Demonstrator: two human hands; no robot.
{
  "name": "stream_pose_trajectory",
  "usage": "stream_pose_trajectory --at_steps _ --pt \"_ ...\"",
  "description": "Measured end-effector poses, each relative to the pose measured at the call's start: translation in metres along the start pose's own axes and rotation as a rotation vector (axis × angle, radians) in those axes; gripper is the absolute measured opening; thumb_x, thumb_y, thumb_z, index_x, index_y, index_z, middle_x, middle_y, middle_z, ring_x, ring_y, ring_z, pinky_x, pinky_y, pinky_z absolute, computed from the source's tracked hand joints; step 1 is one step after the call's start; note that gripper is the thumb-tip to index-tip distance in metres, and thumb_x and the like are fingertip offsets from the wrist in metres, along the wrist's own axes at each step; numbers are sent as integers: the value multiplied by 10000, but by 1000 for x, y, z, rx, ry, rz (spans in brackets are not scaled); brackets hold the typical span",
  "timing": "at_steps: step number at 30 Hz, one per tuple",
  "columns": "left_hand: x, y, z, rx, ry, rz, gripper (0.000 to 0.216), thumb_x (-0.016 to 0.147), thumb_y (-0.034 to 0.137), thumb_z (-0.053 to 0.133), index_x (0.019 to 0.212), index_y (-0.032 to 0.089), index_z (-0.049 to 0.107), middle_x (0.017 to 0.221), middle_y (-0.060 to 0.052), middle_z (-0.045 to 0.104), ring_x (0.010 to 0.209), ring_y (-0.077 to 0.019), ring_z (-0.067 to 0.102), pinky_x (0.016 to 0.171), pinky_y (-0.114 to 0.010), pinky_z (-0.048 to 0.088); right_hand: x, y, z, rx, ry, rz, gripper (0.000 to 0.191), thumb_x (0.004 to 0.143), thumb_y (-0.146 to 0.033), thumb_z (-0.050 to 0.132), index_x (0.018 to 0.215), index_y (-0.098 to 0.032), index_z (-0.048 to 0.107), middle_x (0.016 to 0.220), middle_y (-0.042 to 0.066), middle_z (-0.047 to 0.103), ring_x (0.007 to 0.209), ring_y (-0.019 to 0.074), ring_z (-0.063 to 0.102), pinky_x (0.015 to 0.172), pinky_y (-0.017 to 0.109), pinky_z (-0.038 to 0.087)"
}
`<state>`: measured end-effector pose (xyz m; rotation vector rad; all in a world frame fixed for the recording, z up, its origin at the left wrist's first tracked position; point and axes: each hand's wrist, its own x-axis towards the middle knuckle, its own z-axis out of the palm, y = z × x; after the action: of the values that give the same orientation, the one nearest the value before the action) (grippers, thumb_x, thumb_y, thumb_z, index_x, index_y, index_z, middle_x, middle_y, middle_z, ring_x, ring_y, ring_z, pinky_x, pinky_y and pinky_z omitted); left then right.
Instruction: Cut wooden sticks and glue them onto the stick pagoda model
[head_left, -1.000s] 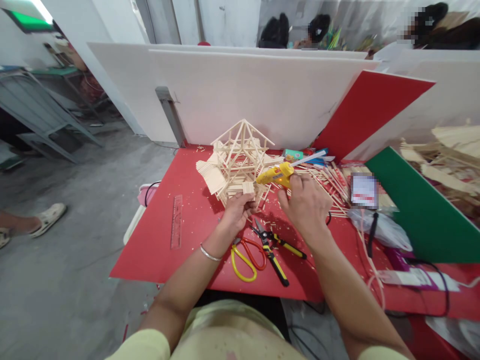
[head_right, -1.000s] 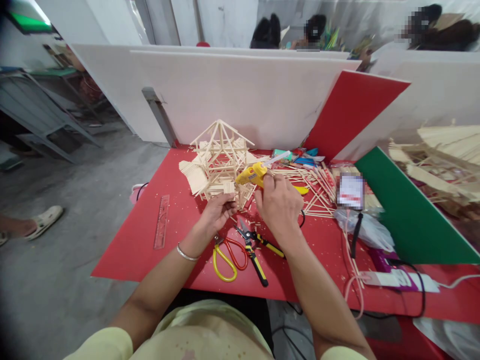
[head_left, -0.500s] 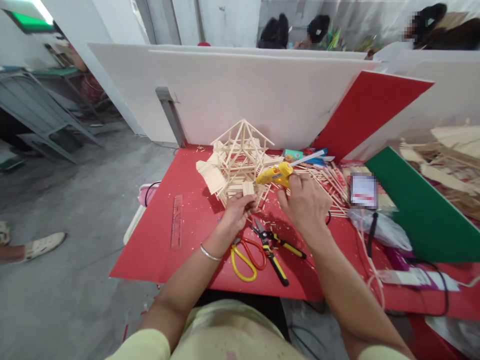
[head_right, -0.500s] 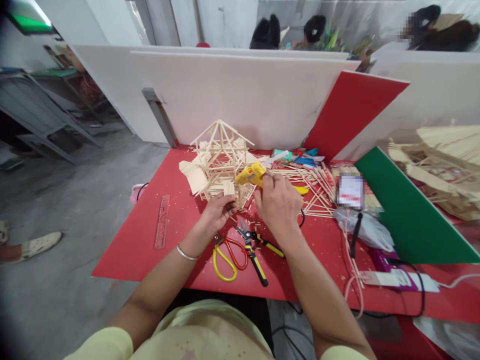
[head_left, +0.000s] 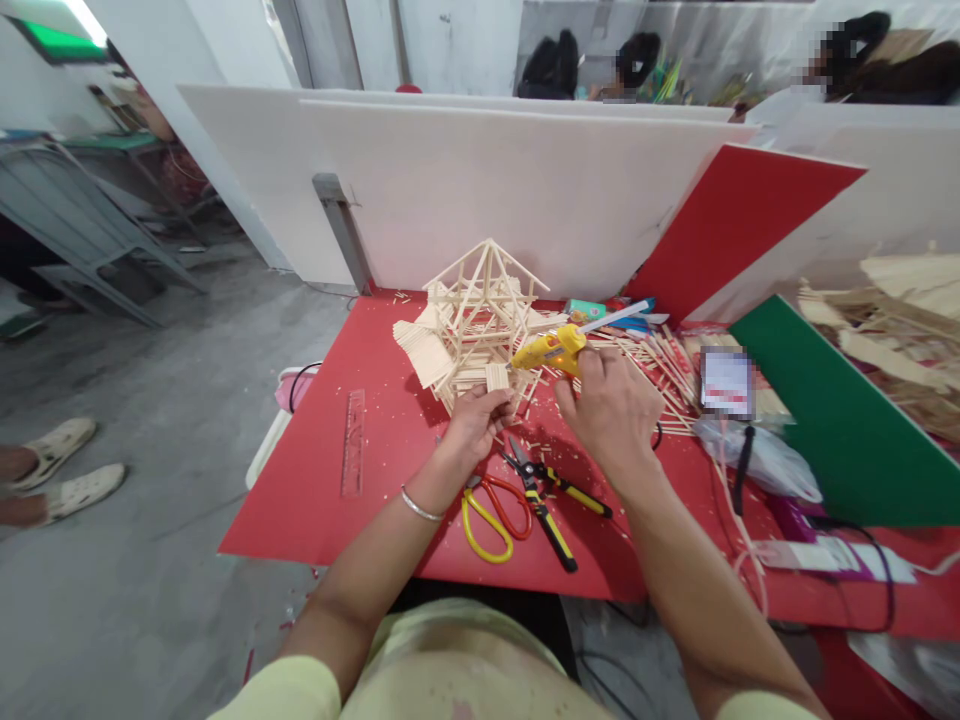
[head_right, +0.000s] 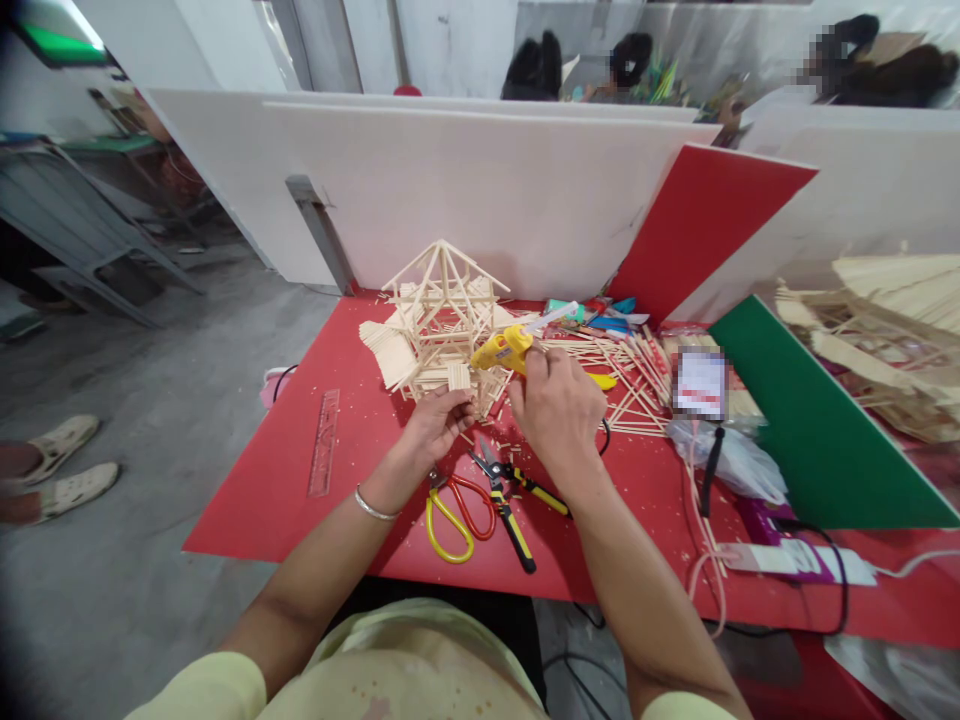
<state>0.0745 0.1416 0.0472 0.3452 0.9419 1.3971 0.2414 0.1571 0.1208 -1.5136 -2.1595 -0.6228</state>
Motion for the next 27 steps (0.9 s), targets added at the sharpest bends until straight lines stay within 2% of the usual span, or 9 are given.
stream_pose_trajectory --at_steps 6,13,20,27 --pt "-1 1 2 -22 45 1 186 686 215 773 774 120 640 648 -19 656 544 -100 604 528 -218 520 0 0 -1 21 3 -2 369 936 -333 448 1232 -144 559 1060 147 638 906 261 543 697 338 351" --pt "-1 0 1 -5 31 1 198 689 236 779 787 126 647 672 -28 668 574 -113 624 539 -221 531 -1 1 1 -8 8 1 368 945 -343 444 1231 -144 560 1049 131 635 891 248 544 679 332 331" --pt "-2 0 -3 58 -80 -66 228 693 282 796 801 116 682 662 -37 667 558 -103 621 517 -194 503 -2 5 0 -6 47 13 360 948 -356 471 1229 -160 583 1061 105 645 890 233 567 653 331 312" --pt "0 2 -8 17 -193 -66 328 761 391 726 945 121 700 834 -83 711 636 -139 667 557 -235 553 -21 -3 -19 43 85 146 346 923 -381 510 1179 -173 613 1045 113 670 899 244 583 656 320 321"
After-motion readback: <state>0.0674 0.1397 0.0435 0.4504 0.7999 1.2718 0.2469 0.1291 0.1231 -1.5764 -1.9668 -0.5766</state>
